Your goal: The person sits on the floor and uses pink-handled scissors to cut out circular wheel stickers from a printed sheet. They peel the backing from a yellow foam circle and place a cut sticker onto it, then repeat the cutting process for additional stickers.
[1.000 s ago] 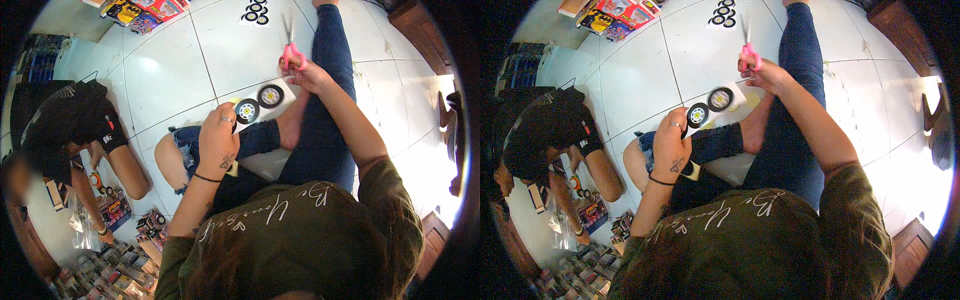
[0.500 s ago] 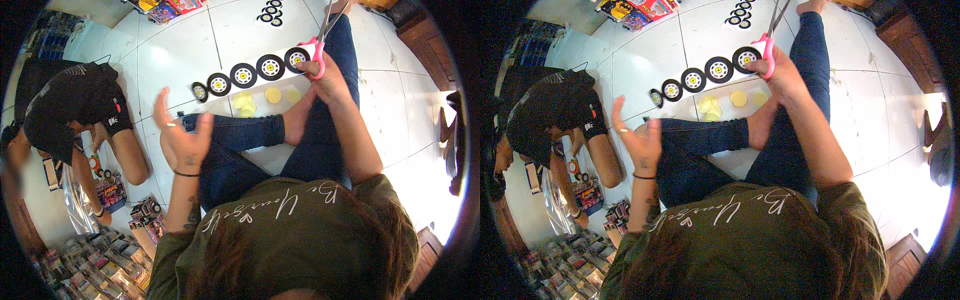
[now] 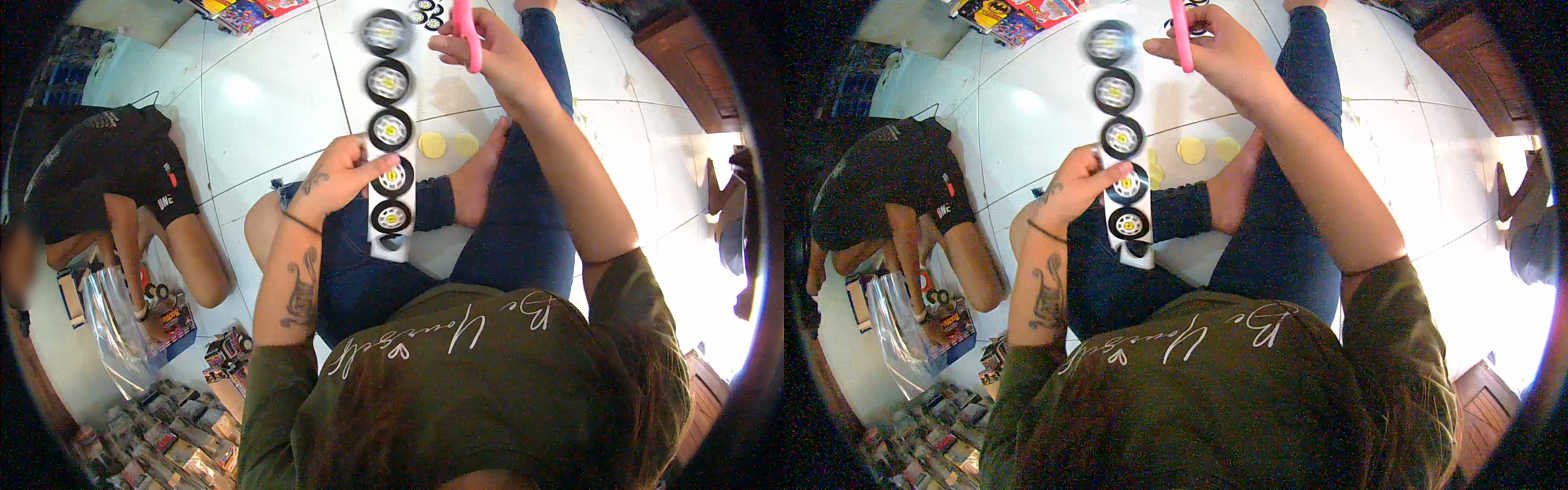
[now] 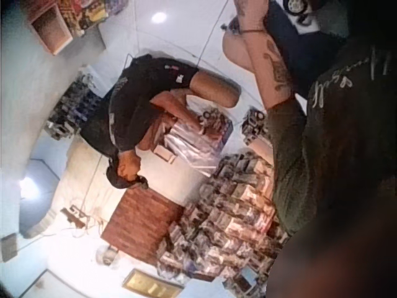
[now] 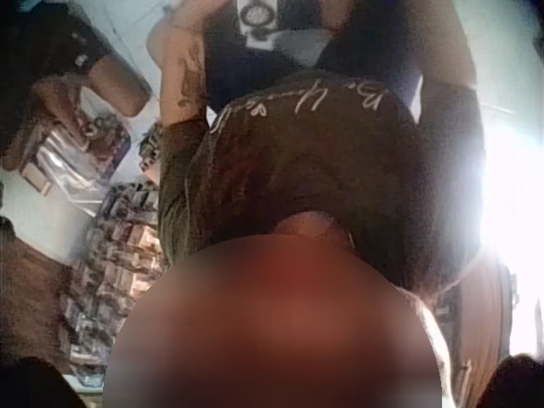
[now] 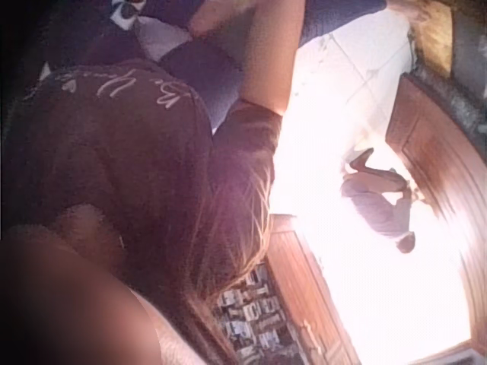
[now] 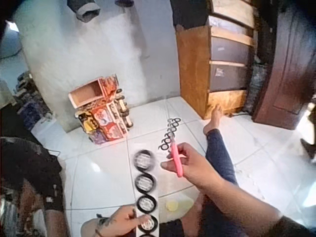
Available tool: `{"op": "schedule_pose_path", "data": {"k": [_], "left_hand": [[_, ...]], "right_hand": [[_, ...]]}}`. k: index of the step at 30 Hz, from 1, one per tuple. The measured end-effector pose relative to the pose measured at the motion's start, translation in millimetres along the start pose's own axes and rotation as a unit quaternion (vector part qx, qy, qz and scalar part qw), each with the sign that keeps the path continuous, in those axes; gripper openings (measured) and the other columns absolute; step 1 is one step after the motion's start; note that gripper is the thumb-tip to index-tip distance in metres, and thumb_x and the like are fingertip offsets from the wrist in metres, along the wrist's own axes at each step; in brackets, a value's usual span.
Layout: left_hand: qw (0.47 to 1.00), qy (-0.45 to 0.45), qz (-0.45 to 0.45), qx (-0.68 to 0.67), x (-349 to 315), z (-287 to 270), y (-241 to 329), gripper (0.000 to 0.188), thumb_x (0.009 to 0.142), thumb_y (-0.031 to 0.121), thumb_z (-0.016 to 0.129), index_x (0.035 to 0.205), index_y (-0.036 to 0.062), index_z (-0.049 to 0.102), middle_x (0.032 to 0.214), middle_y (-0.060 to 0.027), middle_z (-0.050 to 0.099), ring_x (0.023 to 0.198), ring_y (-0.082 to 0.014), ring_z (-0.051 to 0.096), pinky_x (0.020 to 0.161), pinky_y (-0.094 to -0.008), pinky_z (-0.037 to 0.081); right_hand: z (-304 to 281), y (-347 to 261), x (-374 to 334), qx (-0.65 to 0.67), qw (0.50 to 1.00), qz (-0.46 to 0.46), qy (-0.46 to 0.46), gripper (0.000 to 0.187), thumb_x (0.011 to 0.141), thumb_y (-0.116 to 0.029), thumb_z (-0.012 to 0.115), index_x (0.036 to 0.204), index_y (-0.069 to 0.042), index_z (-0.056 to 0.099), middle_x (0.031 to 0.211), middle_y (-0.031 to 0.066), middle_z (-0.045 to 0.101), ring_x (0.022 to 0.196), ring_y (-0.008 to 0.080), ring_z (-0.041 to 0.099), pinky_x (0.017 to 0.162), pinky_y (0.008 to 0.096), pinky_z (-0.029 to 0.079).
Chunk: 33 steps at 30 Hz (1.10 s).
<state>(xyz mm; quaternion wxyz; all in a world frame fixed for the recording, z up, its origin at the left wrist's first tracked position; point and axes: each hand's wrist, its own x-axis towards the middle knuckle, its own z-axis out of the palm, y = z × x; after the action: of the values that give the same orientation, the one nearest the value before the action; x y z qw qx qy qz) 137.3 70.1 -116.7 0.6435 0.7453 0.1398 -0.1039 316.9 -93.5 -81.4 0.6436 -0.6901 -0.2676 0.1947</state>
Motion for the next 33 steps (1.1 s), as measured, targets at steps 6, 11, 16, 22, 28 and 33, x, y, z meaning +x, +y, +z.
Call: {"op": "schedule_pose_path", "data": {"k": [6,11,16,22,28,33], "left_hand": [[0.895,0.361,0.098,-0.243,-22.0,37.7,-6.8,0.015,0.085,0.015,0.06,0.094,0.0033,0.057,0.083,-0.0032,0.063,0.065,-0.0089,0.059,0.051,-0.019,0.046],[0.864,0.278,0.156,-0.39,-33.6,45.7,-5.0,0.016,0.089,0.015,0.054,0.094,0.0003,0.055,0.087,-0.0085,0.061,0.064,-0.0136,0.059,0.05,-0.027,0.048],[0.929,0.168,0.09,-0.316,-46.6,56.5,-3.1,0.016,0.088,0.014,0.056,0.097,0.0001,0.055,0.075,-0.0042,0.059,0.053,-0.0079,0.053,0.043,-0.0195,0.042],[0.904,0.323,0.103,-0.26,-51.4,46.8,6.2,0.02,0.092,0.02,0.05,0.082,0.0038,0.056,0.063,-0.0021,0.055,0.048,-0.008,0.046,0.044,-0.0197,0.036],[0.889,0.36,0.116,-0.26,-50.9,64.9,-1.6,0.017,0.087,0.016,0.059,0.084,-0.0015,0.057,0.068,-0.007,0.06,0.047,-0.009,0.053,0.04,-0.0191,0.039],[0.979,0.118,-0.002,-0.167,-62.5,53.3,6.0,0.019,0.088,0.018,0.058,0.077,0.003,0.055,0.064,0.0006,0.053,0.051,-0.0042,0.045,0.045,-0.0187,0.033]], "right_hand": [[53.4,17.2,-74.5,0.192,0.968,0.143,-0.07,0.046,0.071,-0.006,0.07,0.109,-0.001,0.045,0.102,0.0079,0.052,0.088,0.0169,0.058,0.077,0.0266,0.046],[60.3,14.0,-69.4,0.193,0.964,0.151,-0.106,0.045,0.068,-0.002,0.07,0.105,-0.002,0.045,0.101,0.0067,0.053,0.083,0.0128,0.057,0.071,0.0245,0.048],[59.5,8.5,-62.7,0.163,0.968,0.084,-0.172,0.041,0.069,-0.005,0.072,0.102,-0.002,0.047,0.09,0.0051,0.057,0.087,0.0123,0.058,0.069,0.0229,0.046],[56.1,16.9,-91.9,0.084,0.995,0.054,-0.021,0.042,0.068,0.001,0.071,0.103,-0.001,0.049,0.096,0.0049,0.056,0.089,0.0132,0.055,0.08,0.0262,0.043],[70.7,13.6,-113.4,0.304,0.942,0.132,-0.055,0.041,0.071,-0.001,0.068,0.106,-0.003,0.046,0.097,0.0042,0.051,0.089,0.0132,0.053,0.079,0.0259,0.042],[75.9,4.3,-91.0,0.306,0.948,0.092,-0.015,0.042,0.07,0.007,0.066,0.103,-0.004,0.043,0.094,0.0033,0.052,0.079,0.0095,0.055,0.069,0.0224,0.045]]}}
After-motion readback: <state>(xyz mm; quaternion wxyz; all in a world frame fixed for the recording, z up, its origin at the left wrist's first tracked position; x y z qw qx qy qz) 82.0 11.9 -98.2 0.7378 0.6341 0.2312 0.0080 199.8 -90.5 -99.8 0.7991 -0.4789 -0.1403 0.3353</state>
